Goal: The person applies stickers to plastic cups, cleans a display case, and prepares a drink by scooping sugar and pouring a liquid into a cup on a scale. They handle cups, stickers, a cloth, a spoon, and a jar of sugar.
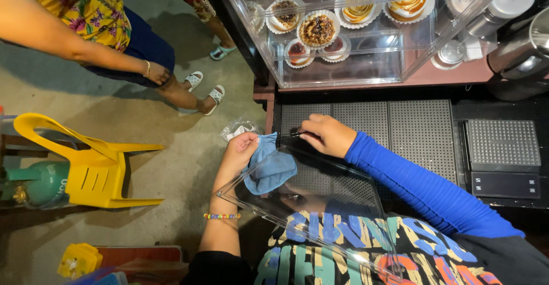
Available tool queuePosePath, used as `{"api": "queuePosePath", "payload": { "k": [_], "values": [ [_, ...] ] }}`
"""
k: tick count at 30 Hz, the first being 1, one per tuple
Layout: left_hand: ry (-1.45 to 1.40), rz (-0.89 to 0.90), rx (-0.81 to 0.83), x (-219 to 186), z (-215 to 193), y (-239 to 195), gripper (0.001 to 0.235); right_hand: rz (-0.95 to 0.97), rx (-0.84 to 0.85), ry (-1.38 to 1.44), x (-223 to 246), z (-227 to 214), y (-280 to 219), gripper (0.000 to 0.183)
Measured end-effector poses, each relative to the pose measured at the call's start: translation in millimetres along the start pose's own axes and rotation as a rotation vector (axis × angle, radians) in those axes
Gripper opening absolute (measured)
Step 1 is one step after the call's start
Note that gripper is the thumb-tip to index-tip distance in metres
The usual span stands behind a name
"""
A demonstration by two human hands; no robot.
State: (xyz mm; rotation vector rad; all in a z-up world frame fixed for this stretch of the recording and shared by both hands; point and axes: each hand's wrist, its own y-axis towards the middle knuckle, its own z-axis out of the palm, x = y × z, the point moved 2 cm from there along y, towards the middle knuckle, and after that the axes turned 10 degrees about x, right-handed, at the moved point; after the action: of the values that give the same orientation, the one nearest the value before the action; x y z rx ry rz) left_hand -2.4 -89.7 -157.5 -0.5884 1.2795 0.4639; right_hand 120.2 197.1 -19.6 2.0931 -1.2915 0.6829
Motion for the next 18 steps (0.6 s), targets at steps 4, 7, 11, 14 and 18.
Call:
{"api": "queuePosePath", "payload": {
  "k": [4,7,11,14,18],
  "values": [
    [-0.046,-0.025,0.005,-0.4,3.3,1.2,0.013,0.033,0.018,0.012,-3.6,9.2,2.6,0.013],
    [-0.041,0.002,-0.006,-3.1,6.0,-1.5,0.013,0.090,0.064,0.021,-5.8,15.9,1.4,0.013],
    [0.004,0.050,-0.049,-9.1,11.9,-2.1,0.013,0.047,0.034,0.021,-4.7,12.3,-0.1,0.012],
    [0.072,0.013,-0.098,-19.2,16.5,-5.7,0.014,0.040,0.075,0.011,-1.2,12.5,-2.1,0.013],
    [0.303,-0.027,-0.164,-54.6,22.1,-17.6,0.019,0.070,0.099,0.013,-9.1,3.1,-21.7,0.014]
  ]
}}
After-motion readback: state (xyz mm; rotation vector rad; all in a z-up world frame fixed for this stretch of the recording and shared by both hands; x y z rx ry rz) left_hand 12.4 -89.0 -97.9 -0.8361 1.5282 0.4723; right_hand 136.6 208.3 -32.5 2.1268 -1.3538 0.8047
